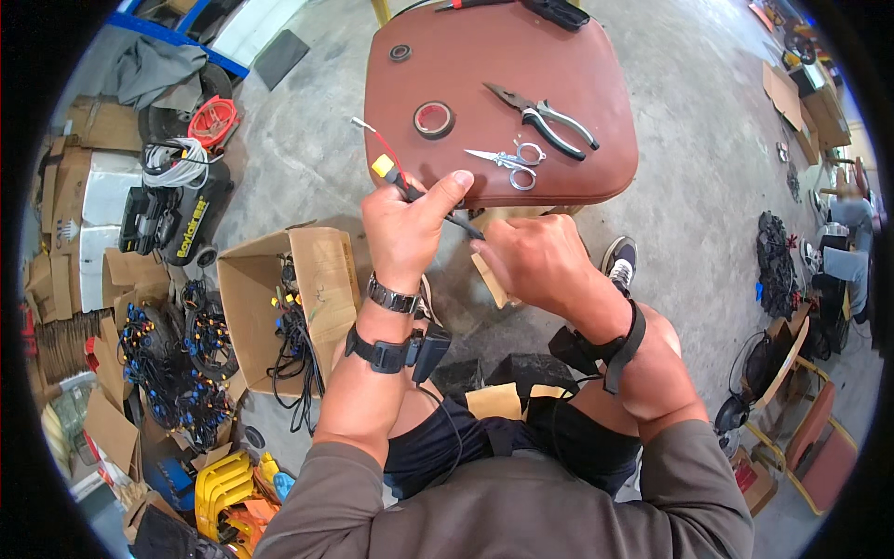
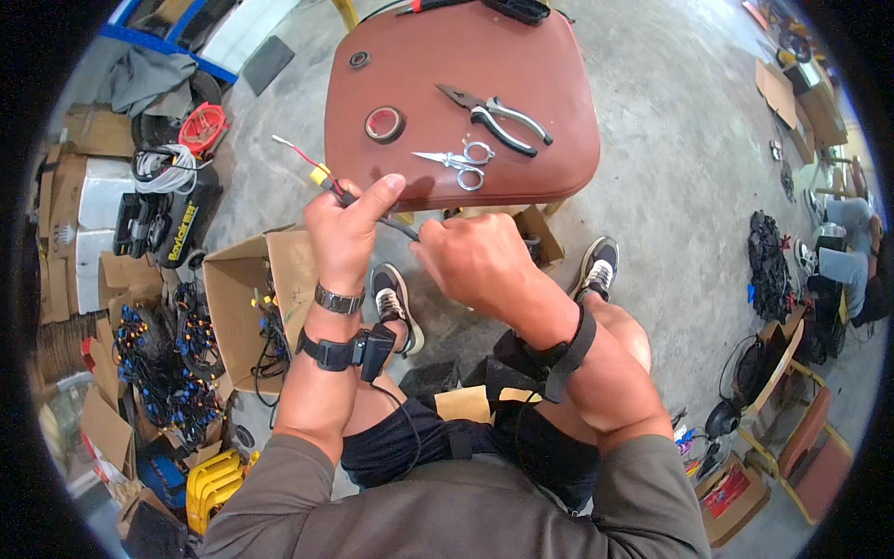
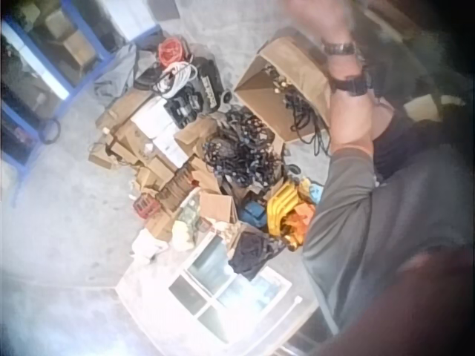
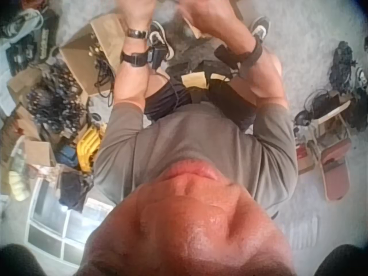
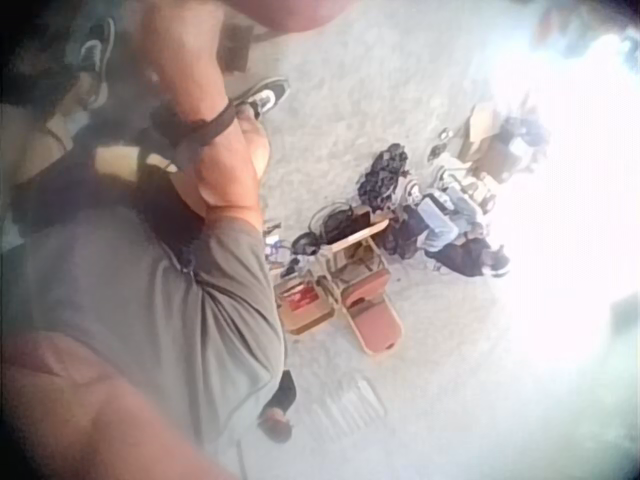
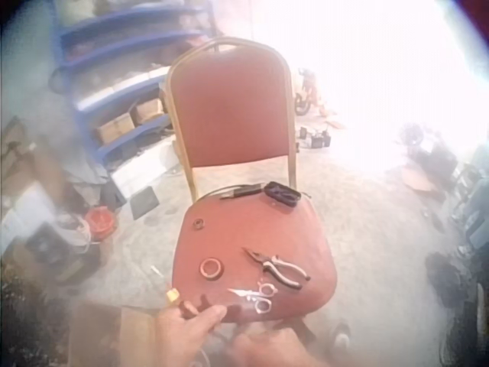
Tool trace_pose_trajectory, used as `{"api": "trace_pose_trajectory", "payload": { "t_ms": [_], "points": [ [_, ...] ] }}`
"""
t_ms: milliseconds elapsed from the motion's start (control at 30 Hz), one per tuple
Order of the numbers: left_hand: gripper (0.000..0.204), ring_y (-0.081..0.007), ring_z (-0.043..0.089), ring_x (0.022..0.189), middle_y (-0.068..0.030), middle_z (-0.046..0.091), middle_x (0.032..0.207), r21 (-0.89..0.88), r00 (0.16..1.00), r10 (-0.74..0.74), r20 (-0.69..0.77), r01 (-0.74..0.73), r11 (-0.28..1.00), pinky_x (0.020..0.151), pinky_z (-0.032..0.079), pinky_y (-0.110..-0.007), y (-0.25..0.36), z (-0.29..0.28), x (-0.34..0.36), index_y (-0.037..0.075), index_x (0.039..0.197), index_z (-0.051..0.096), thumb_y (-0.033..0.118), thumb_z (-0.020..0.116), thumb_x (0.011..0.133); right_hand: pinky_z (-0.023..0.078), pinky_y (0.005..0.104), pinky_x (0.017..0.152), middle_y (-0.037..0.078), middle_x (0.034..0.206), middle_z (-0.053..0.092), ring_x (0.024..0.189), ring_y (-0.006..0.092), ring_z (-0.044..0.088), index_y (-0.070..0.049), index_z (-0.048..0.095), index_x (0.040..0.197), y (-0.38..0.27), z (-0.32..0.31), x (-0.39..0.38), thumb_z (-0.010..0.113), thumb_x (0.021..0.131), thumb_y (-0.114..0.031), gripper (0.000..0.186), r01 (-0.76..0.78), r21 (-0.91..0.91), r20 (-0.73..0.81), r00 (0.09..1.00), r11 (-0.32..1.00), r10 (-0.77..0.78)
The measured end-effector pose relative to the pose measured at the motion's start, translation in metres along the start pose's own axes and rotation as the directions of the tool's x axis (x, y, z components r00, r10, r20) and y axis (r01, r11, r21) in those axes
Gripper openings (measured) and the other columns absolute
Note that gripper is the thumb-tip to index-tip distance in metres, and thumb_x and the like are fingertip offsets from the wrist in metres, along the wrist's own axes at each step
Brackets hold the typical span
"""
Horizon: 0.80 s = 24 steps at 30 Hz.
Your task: Repairing a wiring harness by cutting and taping wires.
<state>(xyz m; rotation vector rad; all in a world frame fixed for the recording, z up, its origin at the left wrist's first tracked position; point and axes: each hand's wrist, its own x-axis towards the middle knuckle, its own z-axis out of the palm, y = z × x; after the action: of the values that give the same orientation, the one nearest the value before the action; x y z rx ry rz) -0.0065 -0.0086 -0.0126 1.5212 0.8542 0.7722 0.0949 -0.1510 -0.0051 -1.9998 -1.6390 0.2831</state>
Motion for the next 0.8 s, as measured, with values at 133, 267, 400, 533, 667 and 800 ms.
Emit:
{"api": "trace_pose_trajectory", "payload": {
  "t_ms": [133, 267, 400, 533, 667, 800],
  "points": [
    [0.039, -0.0029, 0.04, 0.054, 0.0076, 0.049, 0.059, -0.005, 0.999, -0.031, 0.019, 0.031, 1.0, 0.047, 0.033, -0.023, -0.007, -0.002, 0.002, 0.01, 0.057, 0.051, 0.019, 0.084, 0.076, 0.047, 0.0456, 0.053, 0.015, 0.06, 0.059, 0.057, 0.0356, 0.062, -0.004, 0.056, 0.073, 0.004, 0.001, -0.001, 0.064, 0.087, -0.025, 0.027, -0.031, 0.081, -0.016, 0.999, 0.996, 0.032],
    [0.035, -0.0033, 0.045, 0.05, 0.0048, 0.053, 0.058, -0.159, 0.993, -0.11, 0.048, 0.116, 0.98, 0.044, 0.035, -0.021, 0.004, 0.001, -0.003, 0.009, 0.061, 0.056, 0.022, 0.085, 0.076, 0.047, 0.0468, 0.053, 0.017, 0.059, 0.059, 0.058, 0.0379, 0.061, -0.003, 0.056, 0.072, 0.009, 0.002, -0.001, 0.064, 0.086, -0.025, 0.027, -0.061, 0.181, -0.06, 0.996, 0.982, 0.073],
    [0.034, -0.0049, 0.048, 0.048, 0.0026, 0.054, 0.058, -0.227, 0.993, -0.098, 0.07, 0.111, 0.968, 0.043, 0.035, -0.02, 0.002, -0.003, -0.002, 0.009, 0.063, 0.057, 0.025, 0.084, 0.077, 0.047, 0.0447, 0.058, 0.018, 0.064, 0.059, 0.064, 0.0384, 0.061, 0.0, 0.057, 0.077, 0.012, -0.003, 0.002, 0.067, 0.084, -0.019, 0.023, -0.04, 0.353, -0.096, 0.992, 0.935, 0.079],
    [0.035, -0.0059, 0.049, 0.047, 0.0015, 0.055, 0.06, -0.269, 0.988, -0.136, 0.073, 0.151, 0.951, 0.043, 0.036, -0.02, 0.003, -0.006, -0.001, 0.01, 0.064, 0.057, 0.028, 0.083, 0.078, 0.046, 0.0367, 0.06, 0.014, 0.073, 0.06, 0.064, 0.0271, 0.059, 0.001, 0.061, 0.1, 0.011, -0.005, -0.002, 0.07, 0.081, -0.009, 0.024, -0.083, 0.484, -0.029, 0.993, 0.871, 0.11],
    [0.033, -0.0067, 0.05, 0.048, 0.0011, 0.056, 0.061, -0.309, 0.986, -0.152, 0.067, 0.165, 0.937, 0.044, 0.038, -0.021, 0.002, -0.005, 0.001, 0.01, 0.068, 0.057, 0.028, 0.082, 0.078, 0.046, 0.0338, 0.06, 0.01, 0.071, 0.059, 0.065, 0.0182, 0.057, 0.001, 0.062, 0.102, 0.012, -0.005, -0.002, 0.065, 0.087, -0.012, 0.02, -0.076, 0.601, -0.035, 0.992, 0.795, 0.121],
    [0.031, -0.0078, 0.052, 0.052, -0.0006, 0.058, 0.065, -0.342, 0.986, -0.132, 0.104, 0.16, 0.926, 0.047, 0.04, -0.022, 0.002, -0.005, 0.001, 0.008, 0.072, 0.059, 0.028, 0.082, 0.079, 0.043, 0.0291, 0.06, 0.002, 0.069, 0.056, 0.066, 0.0101, 0.052, 0.0, 0.064, 0.098, 0.015, -0.012, -0.001, 0.054, 0.097, -0.018, 0.021, -0.249, 0.746, 0.174, 0.968, 0.618, 0.18]
  ]
}}
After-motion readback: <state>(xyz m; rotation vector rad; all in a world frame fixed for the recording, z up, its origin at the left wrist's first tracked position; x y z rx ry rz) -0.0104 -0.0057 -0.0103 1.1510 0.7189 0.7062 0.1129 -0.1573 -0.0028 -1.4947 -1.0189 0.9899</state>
